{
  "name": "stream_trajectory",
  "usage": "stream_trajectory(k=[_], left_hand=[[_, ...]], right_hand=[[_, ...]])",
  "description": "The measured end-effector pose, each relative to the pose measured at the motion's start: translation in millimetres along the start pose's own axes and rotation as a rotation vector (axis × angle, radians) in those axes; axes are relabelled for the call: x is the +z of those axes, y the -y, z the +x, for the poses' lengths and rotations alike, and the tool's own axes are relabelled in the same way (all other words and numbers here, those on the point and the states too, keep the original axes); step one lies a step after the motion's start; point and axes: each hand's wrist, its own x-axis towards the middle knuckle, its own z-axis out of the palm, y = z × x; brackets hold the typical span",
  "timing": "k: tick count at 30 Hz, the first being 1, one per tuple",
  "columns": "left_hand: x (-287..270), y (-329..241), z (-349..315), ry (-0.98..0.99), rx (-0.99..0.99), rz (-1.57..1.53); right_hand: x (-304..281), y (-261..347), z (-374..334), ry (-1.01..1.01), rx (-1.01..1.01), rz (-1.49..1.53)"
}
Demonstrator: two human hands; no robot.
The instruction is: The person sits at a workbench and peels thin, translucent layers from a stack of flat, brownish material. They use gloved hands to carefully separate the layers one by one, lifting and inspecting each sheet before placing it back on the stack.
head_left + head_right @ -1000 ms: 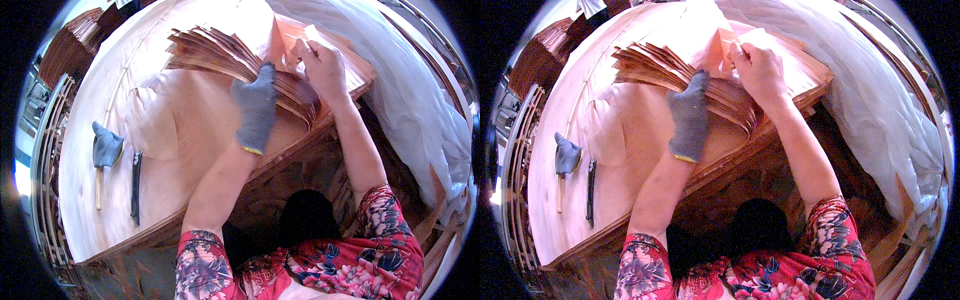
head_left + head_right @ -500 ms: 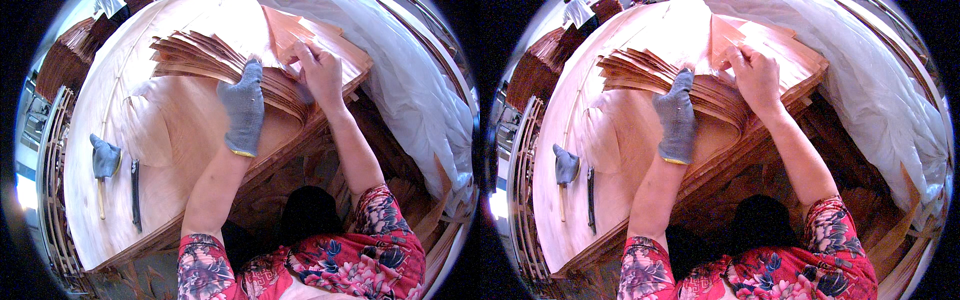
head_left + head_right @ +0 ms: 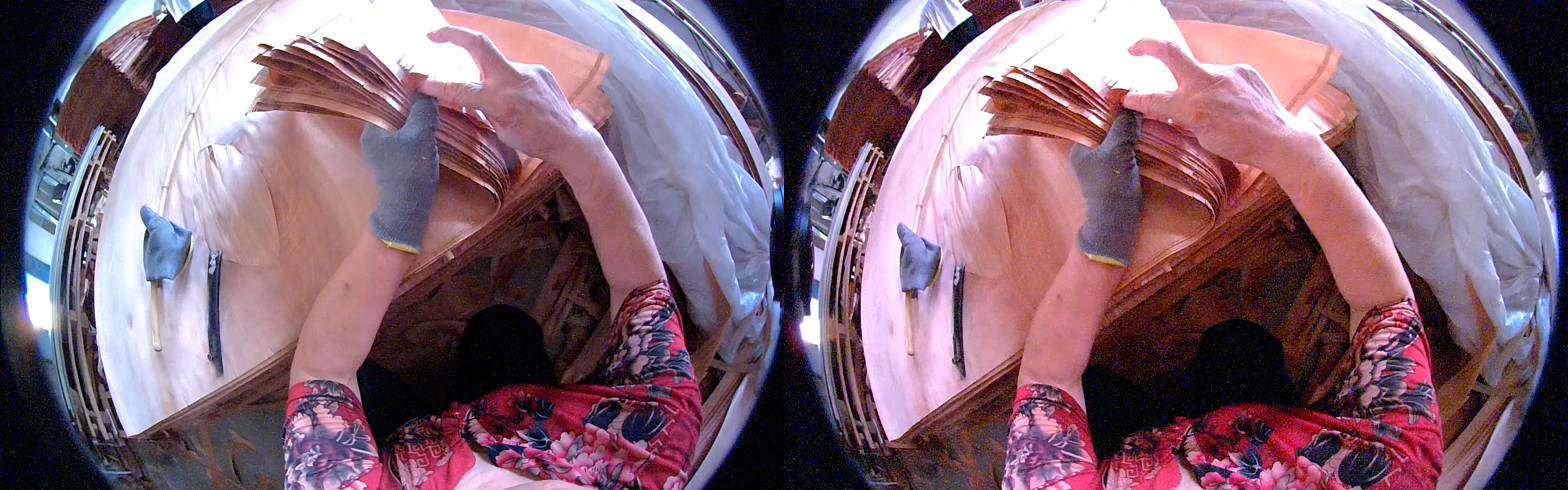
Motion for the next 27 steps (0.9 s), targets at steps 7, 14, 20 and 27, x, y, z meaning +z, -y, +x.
stream_trajectory(k=[7, 14, 20, 27], left_hand=[[-2, -2, -2, -0.021, -0.107, -0.018], [1, -3, -3, -0.072, -0.088, -0.026], [2, -5, -3, -0.064, -0.087, -0.048], [-2, 1, -1, -0.041, -0.055, -0.005]], right_hand=[[-5, -4, 6, -0.094, 0.18, 0.136], [1, -13, -8, -0.049, 0.024, 0.103], [6, -18, -11, -0.109, -0.012, 0.152], [7, -13, -16, 0.017, 0.108, 0.101]])
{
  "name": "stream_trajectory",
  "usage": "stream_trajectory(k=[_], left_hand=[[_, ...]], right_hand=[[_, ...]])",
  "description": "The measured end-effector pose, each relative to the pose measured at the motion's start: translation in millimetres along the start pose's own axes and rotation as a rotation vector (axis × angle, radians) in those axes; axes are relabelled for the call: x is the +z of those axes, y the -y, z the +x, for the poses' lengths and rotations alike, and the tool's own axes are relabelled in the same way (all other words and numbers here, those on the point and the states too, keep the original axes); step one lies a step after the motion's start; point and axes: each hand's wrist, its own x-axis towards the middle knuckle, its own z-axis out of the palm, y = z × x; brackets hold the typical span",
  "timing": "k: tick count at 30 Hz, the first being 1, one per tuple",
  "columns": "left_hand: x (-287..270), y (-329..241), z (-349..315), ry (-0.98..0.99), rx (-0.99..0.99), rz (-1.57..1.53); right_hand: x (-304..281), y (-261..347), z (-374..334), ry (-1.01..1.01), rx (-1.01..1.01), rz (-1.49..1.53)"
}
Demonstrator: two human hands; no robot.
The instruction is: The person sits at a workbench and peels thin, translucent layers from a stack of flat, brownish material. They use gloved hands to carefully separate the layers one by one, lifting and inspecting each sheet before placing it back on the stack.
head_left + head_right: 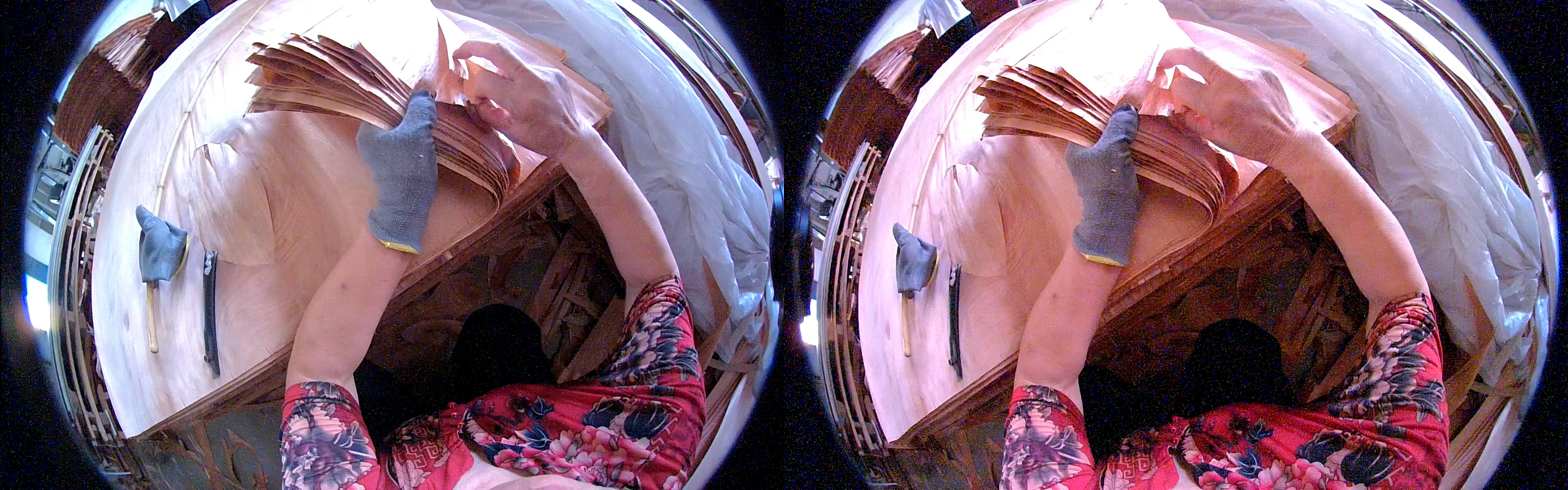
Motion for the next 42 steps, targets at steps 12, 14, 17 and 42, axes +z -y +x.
stream_trajectory(k=[12, 14, 17, 42], left_hand=[[1, -2, 2, 0.011, 0.017, 0.043], [2, -5, 0, 0.02, 0.023, 0.081], [1, -7, -1, 0.015, -0.015, 0.089], [-11, -31, 7, -0.034, 0.016, 0.244]], right_hand=[[4, 5, -10, -0.19, 0.162, -0.177], [5, 5, -10, -0.22, 0.181, -0.044], [2, 14, -11, -0.137, 0.314, 0.25], [-7, -19, -46, -0.567, 0.794, 0.588]])
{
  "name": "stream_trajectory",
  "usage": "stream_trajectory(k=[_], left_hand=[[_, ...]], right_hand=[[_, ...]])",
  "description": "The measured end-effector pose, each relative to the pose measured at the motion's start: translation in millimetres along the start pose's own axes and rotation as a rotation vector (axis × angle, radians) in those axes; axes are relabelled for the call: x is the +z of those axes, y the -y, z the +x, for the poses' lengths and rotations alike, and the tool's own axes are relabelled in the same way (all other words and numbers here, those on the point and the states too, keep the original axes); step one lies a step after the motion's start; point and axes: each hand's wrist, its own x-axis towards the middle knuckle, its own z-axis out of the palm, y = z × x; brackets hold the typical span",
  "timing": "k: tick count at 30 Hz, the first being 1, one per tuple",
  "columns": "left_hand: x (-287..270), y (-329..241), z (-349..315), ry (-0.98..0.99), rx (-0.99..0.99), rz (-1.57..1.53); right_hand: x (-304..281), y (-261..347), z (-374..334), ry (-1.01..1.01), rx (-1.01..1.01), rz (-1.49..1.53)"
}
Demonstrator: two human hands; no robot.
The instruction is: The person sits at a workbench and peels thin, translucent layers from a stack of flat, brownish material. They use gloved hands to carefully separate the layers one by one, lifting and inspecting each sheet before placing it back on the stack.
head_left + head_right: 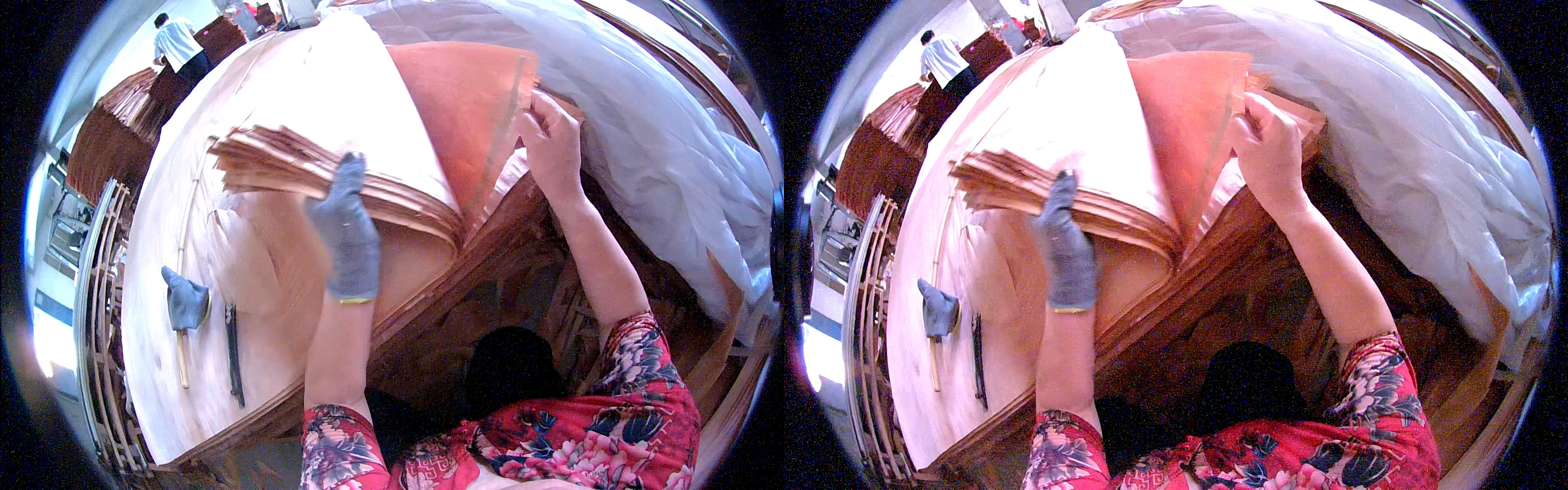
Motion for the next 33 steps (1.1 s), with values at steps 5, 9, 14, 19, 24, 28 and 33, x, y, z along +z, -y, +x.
stream_trajectory(k=[5, 9, 14, 19, 24, 28, 33], left_hand=[[-26, 1, 16, -0.064, -0.027, -0.073], [-44, -11, 26, -0.173, -0.129, -0.071], [-31, -16, 20, -0.155, -0.142, -0.081], [-20, -13, 16, -0.133, -0.181, -0.012], [-31, -2, 19, -0.076, -0.262, -0.059], [-23, -4, 12, -0.059, -0.255, -0.05], [-37, 4, 18, -0.108, -0.24, -0.086]], right_hand=[[-18, -29, -10, -0.007, 0.202, 0.28], [-25, -43, -19, 0.023, 0.331, 0.418], [-30, -61, -22, 0.071, 0.338, 0.508], [-37, -58, -22, 0.165, 0.258, 0.465], [-36, -55, -26, 0.196, -0.022, 0.185], [-35, -44, -26, 0.181, -0.109, 0.136], [-19, -16, -28, 0.16, -0.276, 0.079]])
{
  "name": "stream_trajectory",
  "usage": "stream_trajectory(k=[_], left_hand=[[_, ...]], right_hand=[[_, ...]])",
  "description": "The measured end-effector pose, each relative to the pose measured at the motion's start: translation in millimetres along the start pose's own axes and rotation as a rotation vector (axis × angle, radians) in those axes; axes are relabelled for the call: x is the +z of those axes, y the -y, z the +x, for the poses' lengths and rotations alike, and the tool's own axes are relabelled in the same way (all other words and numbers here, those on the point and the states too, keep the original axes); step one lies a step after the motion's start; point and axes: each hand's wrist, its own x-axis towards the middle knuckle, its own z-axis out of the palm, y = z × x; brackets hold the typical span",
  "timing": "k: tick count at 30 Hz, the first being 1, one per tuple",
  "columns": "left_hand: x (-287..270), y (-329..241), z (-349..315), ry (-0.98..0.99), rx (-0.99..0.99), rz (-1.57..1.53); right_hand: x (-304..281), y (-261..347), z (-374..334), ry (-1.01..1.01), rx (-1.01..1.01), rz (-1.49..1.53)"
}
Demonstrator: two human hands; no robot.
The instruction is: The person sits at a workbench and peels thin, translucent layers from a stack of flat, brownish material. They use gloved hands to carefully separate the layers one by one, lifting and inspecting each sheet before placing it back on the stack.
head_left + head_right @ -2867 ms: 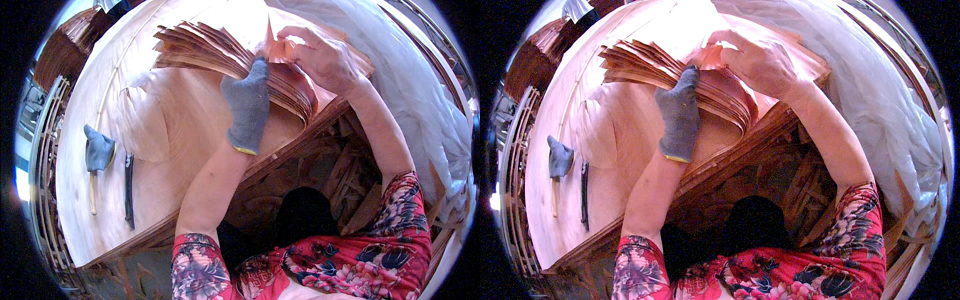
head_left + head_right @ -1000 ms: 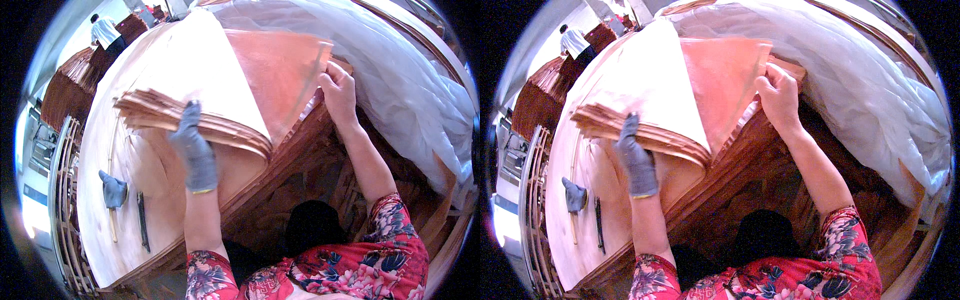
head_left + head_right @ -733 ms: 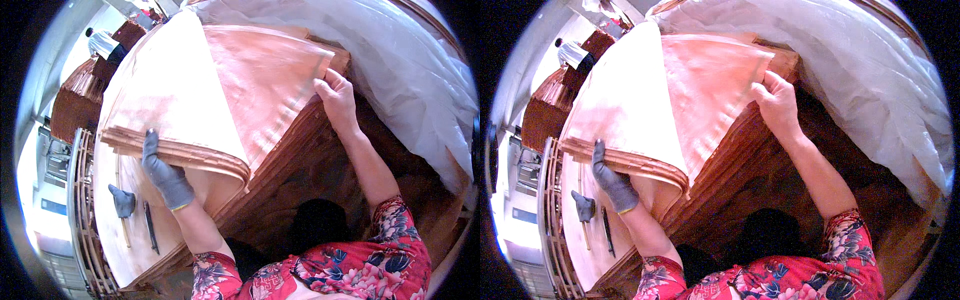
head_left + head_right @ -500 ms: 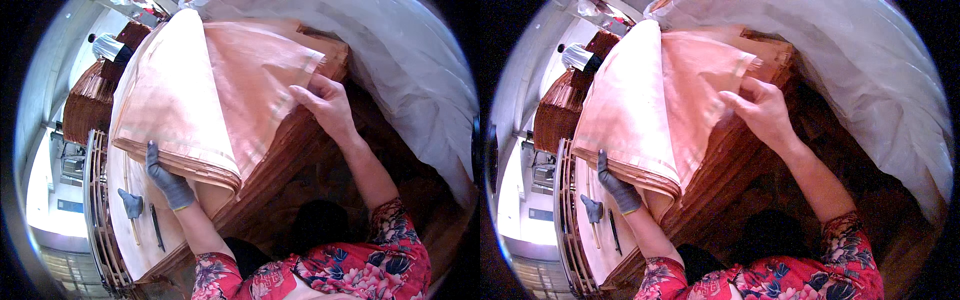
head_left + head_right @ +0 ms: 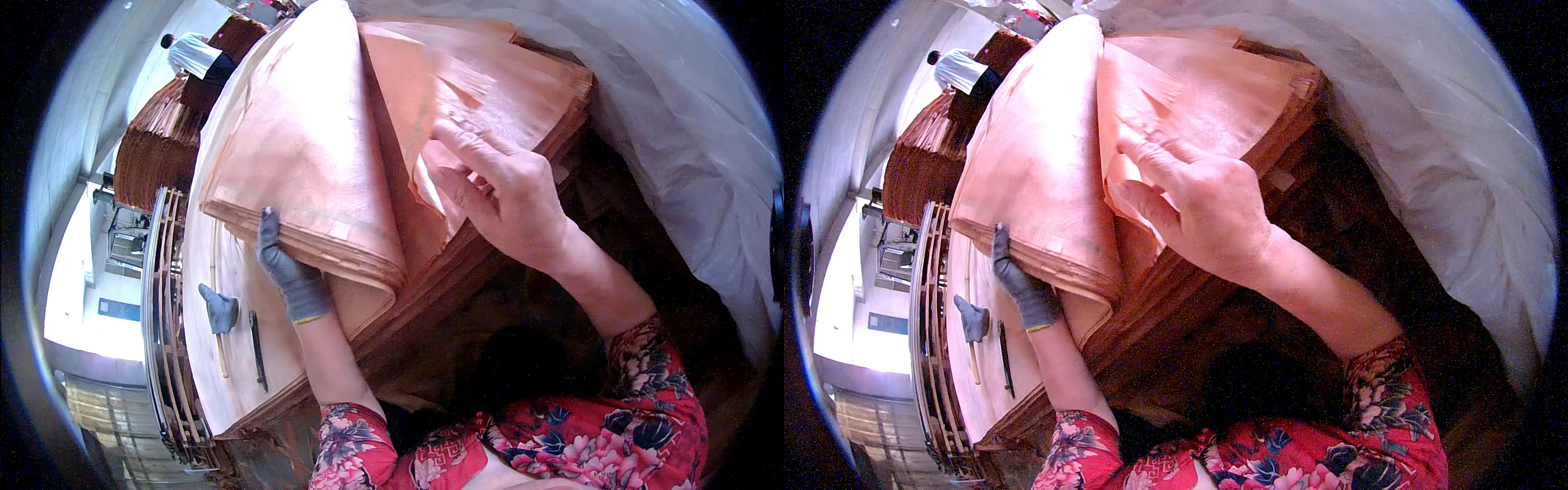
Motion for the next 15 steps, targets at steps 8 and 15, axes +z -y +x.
stream_trajectory(k=[8, 15], left_hand=[[14, 6, -4, 0.044, 0.048, -0.145], [16, -12, -13, 0.046, 0.214, -0.055]], right_hand=[[40, 28, 15, 0.021, -0.207, -0.143], [80, 46, 15, 0.136, -0.429, -0.341]])
